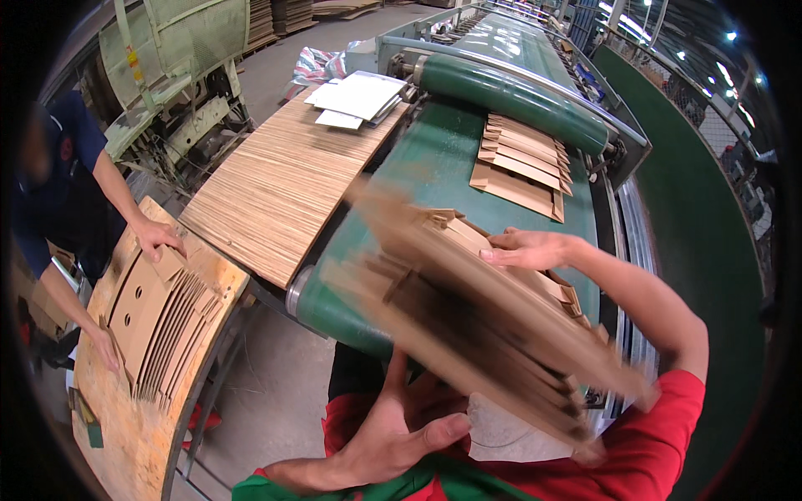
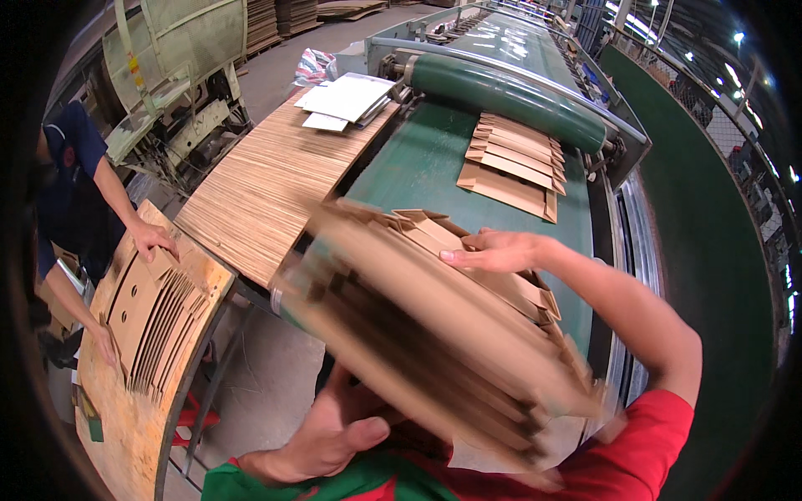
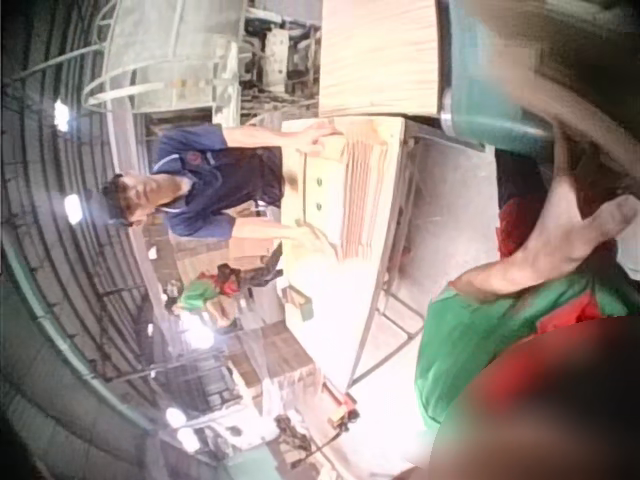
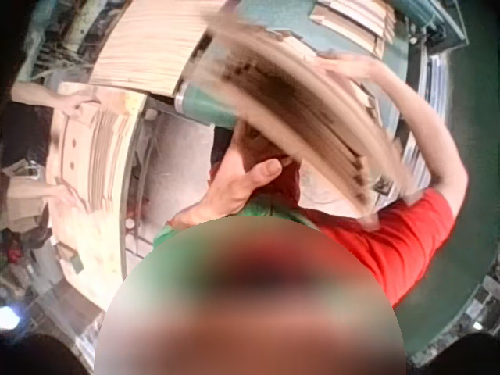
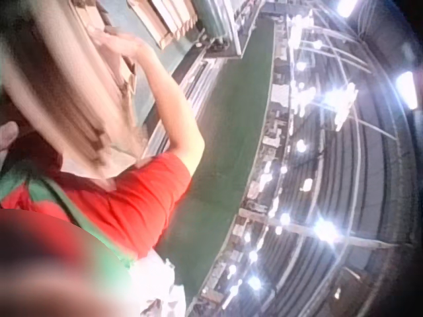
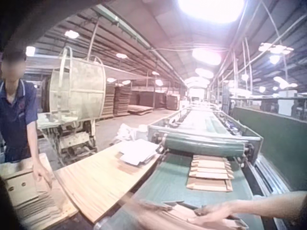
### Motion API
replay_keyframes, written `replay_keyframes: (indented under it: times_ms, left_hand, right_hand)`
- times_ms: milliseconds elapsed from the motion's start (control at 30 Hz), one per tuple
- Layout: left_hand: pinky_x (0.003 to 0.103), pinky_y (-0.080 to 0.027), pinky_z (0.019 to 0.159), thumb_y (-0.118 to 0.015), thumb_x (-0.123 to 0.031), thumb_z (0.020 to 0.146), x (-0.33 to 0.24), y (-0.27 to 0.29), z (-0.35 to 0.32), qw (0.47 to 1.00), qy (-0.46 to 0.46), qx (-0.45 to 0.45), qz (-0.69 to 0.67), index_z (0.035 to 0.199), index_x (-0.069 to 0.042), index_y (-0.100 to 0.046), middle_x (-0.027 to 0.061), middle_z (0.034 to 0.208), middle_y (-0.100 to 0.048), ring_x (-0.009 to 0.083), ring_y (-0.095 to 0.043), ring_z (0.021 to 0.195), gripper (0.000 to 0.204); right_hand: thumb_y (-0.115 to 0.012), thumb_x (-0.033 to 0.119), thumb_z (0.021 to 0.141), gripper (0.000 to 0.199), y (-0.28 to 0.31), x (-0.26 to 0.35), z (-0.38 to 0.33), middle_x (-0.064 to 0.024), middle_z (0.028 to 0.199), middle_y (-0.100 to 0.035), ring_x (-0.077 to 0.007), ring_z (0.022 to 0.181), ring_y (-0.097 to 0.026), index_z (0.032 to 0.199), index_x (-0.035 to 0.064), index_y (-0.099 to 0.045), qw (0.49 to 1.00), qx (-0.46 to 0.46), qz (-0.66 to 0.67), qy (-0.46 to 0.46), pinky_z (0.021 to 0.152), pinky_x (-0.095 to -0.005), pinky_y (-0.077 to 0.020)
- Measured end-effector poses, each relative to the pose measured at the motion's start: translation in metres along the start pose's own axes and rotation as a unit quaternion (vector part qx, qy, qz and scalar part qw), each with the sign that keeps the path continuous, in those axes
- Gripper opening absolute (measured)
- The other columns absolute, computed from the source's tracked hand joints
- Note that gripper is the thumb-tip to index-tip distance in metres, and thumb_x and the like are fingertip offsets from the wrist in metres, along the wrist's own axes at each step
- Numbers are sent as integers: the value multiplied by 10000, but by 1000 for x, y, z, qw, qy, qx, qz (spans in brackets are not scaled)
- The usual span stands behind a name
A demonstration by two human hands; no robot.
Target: The person gathers flat cardboard pieces from a green conveyor belt, aligns them into neat stacks, and places the stacks onto a wooden table. The process repeats continuously as more pieces arrive on the belt.
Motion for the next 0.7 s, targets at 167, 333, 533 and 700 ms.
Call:
replay_keyframes:
  times_ms: [167,333,533,700]
  left_hand:
    - [418,-437,1141,-831,-289,910,78,78,36,976,48,-76,196,1629,-49,5,190,1502,-393,298,-470,1390,1128]
    - [447,-355,1185,-923,-393,794,94,102,58,961,85,-44,261,1613,-17,49,218,1561,-228,336,-357,1446,1325]
    - [675,-76,1231,-957,-501,685,-49,37,72,645,-258,-216,686,1631,-85,208,332,1671,94,570,-78,1534,1557]
    - [812,-93,1142,-767,-490,833,-72,-55,92,339,-334,21,879,1667,-315,-93,220,1713,-87,561,-119,1544,1087]
  right_hand:
    - [-466,922,846,1137,1,-17,20,-282,1496,-517,-362,1390,-512,1506,-3,-515,996,1,80,37,1190,-464,-348]
    - [-550,859,864,1159,29,-38,30,-249,1585,-447,-358,1484,-421,1631,27,-300,981,40,173,74,1239,-418,-295]
    - [-514,871,871,1253,83,-62,31,-332,1647,-276,-422,1538,-312,1636,-62,-174,997,-62,-4,51,1273,-419,-253]
    - [-460,842,928,1054,81,-38,15,-296,1400,-473,-450,1327,-530,1532,-21,-459,984,-122,-34,125,1148,-483,-398]
Point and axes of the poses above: each hand's wrist, its own z-axis towards the middle knuckle, its own y-axis out of the back of the hand, x = y × z, the point moved 10 cm from there along z, towards the middle knuckle
